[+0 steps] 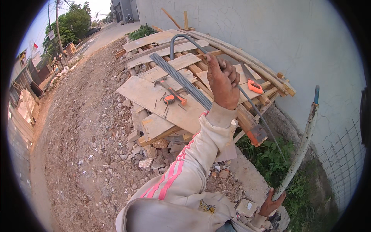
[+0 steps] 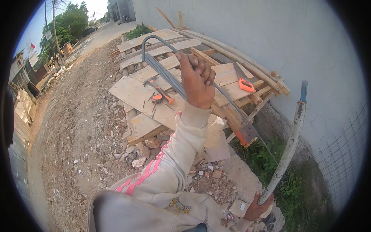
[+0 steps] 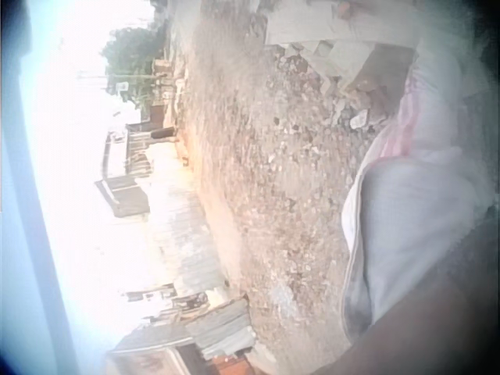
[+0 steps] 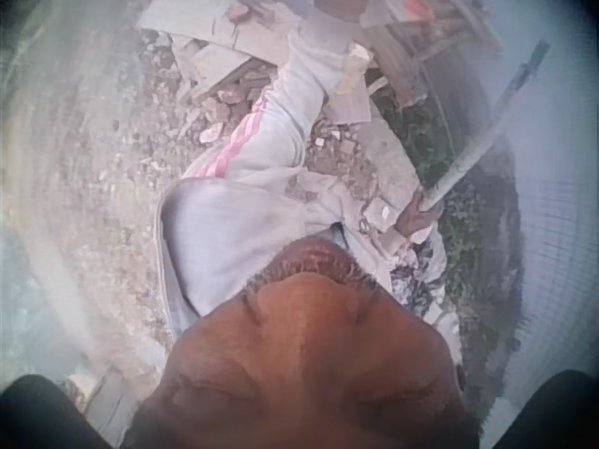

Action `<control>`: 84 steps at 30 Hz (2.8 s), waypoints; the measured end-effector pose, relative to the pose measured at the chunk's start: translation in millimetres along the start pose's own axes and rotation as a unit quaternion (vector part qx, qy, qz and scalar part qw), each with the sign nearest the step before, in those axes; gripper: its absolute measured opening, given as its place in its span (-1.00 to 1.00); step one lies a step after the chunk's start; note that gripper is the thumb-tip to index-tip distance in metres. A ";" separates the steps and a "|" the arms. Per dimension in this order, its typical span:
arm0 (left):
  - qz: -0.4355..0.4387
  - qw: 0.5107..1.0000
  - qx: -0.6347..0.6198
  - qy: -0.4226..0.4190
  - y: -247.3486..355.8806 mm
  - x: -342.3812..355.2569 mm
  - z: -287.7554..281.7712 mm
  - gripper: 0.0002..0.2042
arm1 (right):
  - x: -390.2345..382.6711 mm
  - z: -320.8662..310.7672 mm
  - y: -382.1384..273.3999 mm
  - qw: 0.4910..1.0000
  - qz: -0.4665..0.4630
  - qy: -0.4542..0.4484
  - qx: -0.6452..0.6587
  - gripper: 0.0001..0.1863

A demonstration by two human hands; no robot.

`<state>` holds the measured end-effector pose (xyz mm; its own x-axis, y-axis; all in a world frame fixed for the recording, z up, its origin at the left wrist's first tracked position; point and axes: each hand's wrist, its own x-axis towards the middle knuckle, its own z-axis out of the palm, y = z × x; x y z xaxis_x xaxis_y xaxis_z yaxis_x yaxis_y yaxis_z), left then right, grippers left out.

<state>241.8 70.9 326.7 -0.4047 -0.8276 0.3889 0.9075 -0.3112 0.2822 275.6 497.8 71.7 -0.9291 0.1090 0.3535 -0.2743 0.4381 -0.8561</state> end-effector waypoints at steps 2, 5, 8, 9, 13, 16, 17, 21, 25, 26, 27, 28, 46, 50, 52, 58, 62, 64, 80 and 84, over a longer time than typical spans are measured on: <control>-0.094 0.994 0.014 0.049 -42.3 -37.3 -22.9 -0.49 | 14.6 5.9 2.3 0.998 -0.054 -0.006 -0.028 -0.38; -0.214 0.972 0.026 0.098 -101.7 -79.7 -53.4 -0.51 | 22.4 9.9 39.8 0.997 -0.056 -0.046 -0.018 -0.38; -0.256 0.955 0.035 0.146 -147.1 -99.2 -79.4 -0.52 | 28.3 -0.6 65.9 0.994 0.041 -0.105 -0.014 -0.52; -0.267 0.948 0.041 0.170 -158.9 -104.4 -84.7 -0.53 | 31.6 -5.5 68.8 0.990 0.075 -0.120 -0.005 -0.56; -0.311 0.932 0.030 0.186 -206.0 -118.0 -111.7 -0.57 | 43.9 -15.7 104.9 0.996 0.000 -0.058 -0.069 -0.57; -0.367 0.908 0.030 0.202 -230.4 -121.1 -122.3 -0.62 | 71.4 -21.3 109.2 0.993 -0.008 -0.078 -0.089 -0.54; -0.393 0.901 0.117 0.143 -232.1 -124.4 -125.6 -0.63 | 82.0 -22.9 112.0 0.993 -0.001 -0.081 -0.090 -0.55; -0.389 0.849 0.357 -0.011 -207.7 -116.5 -166.3 -0.64 | 131.8 -17.3 109.4 0.983 -0.007 -0.106 -0.149 -0.52; -0.279 0.855 0.438 0.009 -183.6 -70.2 -187.3 -0.68 | 172.8 -2.5 111.4 0.968 -0.004 -0.128 -0.218 -0.48; -0.244 0.859 0.450 0.015 -181.3 -54.6 -189.1 -0.69 | 178.2 0.0 114.9 0.962 0.002 -0.141 -0.233 -0.47; -0.225 0.847 0.480 0.019 -179.7 -41.1 -192.0 -0.67 | 181.7 3.5 120.3 0.960 -0.007 -0.148 -0.237 -0.47; -0.204 0.835 0.510 0.024 -179.3 -27.4 -194.0 -0.65 | 186.1 8.3 126.2 0.958 -0.018 -0.154 -0.241 -0.47; -0.149 0.323 0.918 -0.175 -290.9 20.5 -272.9 -0.07 | 189.5 85.7 80.5 0.927 0.007 -0.196 -0.321 -0.43; -0.114 0.319 0.923 -0.181 -299.7 22.9 -278.0 -0.04 | 172.4 93.7 78.2 0.930 0.005 -0.166 -0.327 -0.47; -0.110 0.325 0.921 -0.186 -302.2 27.2 -283.2 -0.04 | 168.3 97.1 73.0 0.931 0.009 -0.164 -0.327 -0.49; -0.078 0.347 0.915 -0.190 -305.9 25.5 -283.9 -0.07 | 169.8 101.2 72.8 0.933 0.001 -0.151 -0.326 -0.52; -0.034 0.354 0.915 -0.192 -306.1 22.9 -294.0 -0.07 | 164.4 102.9 64.7 0.934 0.018 -0.158 -0.319 -0.53; -0.056 0.348 0.916 -0.191 -305.3 27.9 -295.9 -0.05 | 168.2 104.8 66.4 0.932 0.020 -0.165 -0.323 -0.54; -0.077 0.298 0.913 -0.267 -297.6 25.9 -295.2 0.12 | 177.9 73.0 88.2 0.960 -0.054 -0.187 -0.203 -0.55; -0.102 0.272 0.918 -0.269 -291.3 27.2 -291.6 0.18 | 202.2 6.2 26.0 0.961 0.084 -0.232 -0.122 -0.66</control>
<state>-0.7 2.9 -0.6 -0.8320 -0.5383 0.1341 -0.5265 0.8424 0.1150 79.1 525.6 118.6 -0.9812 -0.1892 -0.0374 -0.0968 0.6508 -0.7530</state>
